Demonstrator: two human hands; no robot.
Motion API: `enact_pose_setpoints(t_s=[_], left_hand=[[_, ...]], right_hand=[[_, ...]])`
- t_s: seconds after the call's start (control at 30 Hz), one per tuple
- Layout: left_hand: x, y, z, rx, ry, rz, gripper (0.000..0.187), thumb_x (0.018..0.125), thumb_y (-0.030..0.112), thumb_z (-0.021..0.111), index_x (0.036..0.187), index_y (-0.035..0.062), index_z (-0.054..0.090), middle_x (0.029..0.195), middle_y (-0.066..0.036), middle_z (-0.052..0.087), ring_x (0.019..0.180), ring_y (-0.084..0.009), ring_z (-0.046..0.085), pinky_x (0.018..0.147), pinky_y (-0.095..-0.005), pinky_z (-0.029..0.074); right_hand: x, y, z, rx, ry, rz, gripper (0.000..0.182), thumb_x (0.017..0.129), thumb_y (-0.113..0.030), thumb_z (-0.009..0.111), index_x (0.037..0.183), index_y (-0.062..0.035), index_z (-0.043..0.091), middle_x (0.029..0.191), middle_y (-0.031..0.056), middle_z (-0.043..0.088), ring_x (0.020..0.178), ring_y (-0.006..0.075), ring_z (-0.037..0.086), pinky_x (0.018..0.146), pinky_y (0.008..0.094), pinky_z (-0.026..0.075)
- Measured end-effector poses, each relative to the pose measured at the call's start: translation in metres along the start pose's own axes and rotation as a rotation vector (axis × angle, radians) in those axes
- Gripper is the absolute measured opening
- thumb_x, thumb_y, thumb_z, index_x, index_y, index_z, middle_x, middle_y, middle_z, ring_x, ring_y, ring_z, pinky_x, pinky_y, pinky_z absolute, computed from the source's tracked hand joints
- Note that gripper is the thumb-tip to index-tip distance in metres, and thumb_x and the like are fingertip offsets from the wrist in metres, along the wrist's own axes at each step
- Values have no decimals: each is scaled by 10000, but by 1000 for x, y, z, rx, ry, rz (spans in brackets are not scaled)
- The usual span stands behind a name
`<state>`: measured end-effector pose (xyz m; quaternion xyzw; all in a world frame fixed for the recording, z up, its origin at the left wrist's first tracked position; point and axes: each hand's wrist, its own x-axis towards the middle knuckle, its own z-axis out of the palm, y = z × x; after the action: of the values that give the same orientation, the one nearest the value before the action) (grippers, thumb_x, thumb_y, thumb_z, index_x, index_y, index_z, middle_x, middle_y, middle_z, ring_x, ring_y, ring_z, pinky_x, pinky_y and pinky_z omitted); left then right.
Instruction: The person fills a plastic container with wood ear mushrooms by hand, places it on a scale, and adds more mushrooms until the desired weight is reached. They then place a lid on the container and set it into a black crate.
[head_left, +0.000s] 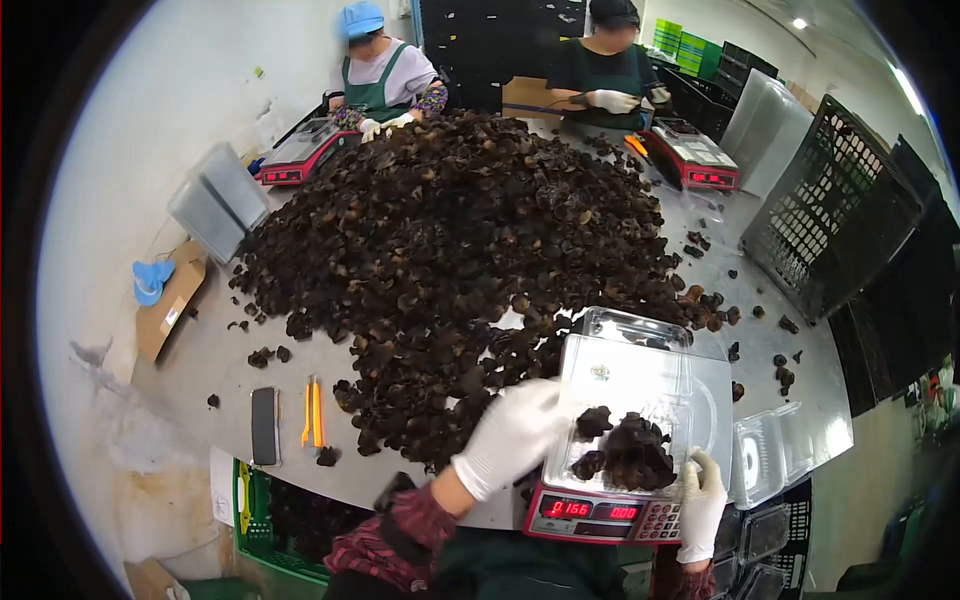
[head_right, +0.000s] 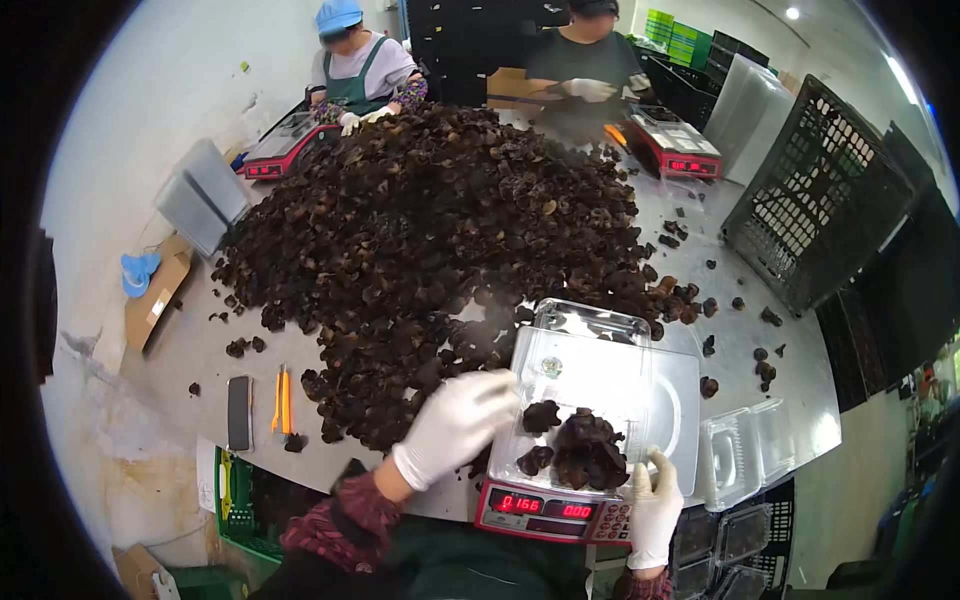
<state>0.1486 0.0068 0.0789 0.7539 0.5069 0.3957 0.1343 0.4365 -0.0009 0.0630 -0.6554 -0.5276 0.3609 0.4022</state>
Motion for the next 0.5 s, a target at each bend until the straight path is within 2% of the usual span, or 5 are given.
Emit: enact_pose_setpoints(t_s=[0.1, 0.17, 0.27, 0.37, 0.5], left_hand=[[-33, -61, -16, 369, -54, -253, 440, 753, 212, 710, 1173, 121, 616, 1257, -177, 515, 1081, -349, 533, 888, -408, 475], [-61, -98, -14, 487, -221, -295, 416, 727, 134, 720, 1134, 121, 631, 1241, -163, 514, 1096, -340, 529, 892, -403, 474], [-74, -122, -17, 334, -154, -228, 294, 720, 47, 698, 1009, 77, 653, 1141, -138, 574, 1018, -308, 581, 846, -372, 496], [-64, -124, -34, 175, 57, -196, 136, 724, -15, 663, 854, 23, 644, 873, -118, 636, 854, -291, 632, 762, -335, 515], [-36, -139, -71, 228, 186, -354, 121, 756, 24, 663, 875, 16, 640, 893, -130, 635, 849, -283, 634, 756, -336, 500]], right_hand=[[-2, -2, -5, 77, 27, 53, 275, 926, -90, 602, 1182, 5, 574, 704, -1, 488, 568, 59, 487, 482, 230, 434], [0, 7, -11, -10, 10, -1, 277, 927, -95, 603, 1184, 5, 575, 715, -3, 468, 572, 60, 477, 491, 226, 433], [1, 7, -12, -19, 31, 16, 280, 936, -111, 595, 1191, 3, 576, 718, -2, 470, 569, 59, 463, 496, 224, 432], [-2, -1, -13, -4, 45, 50, 285, 944, -128, 586, 1201, -4, 579, 714, 3, 489, 570, 59, 462, 497, 223, 433], [-3, -4, -13, -43, 62, 32, 289, 942, -119, 586, 1207, -2, 578, 707, -3, 478, 570, 58, 462, 503, 217, 435]])
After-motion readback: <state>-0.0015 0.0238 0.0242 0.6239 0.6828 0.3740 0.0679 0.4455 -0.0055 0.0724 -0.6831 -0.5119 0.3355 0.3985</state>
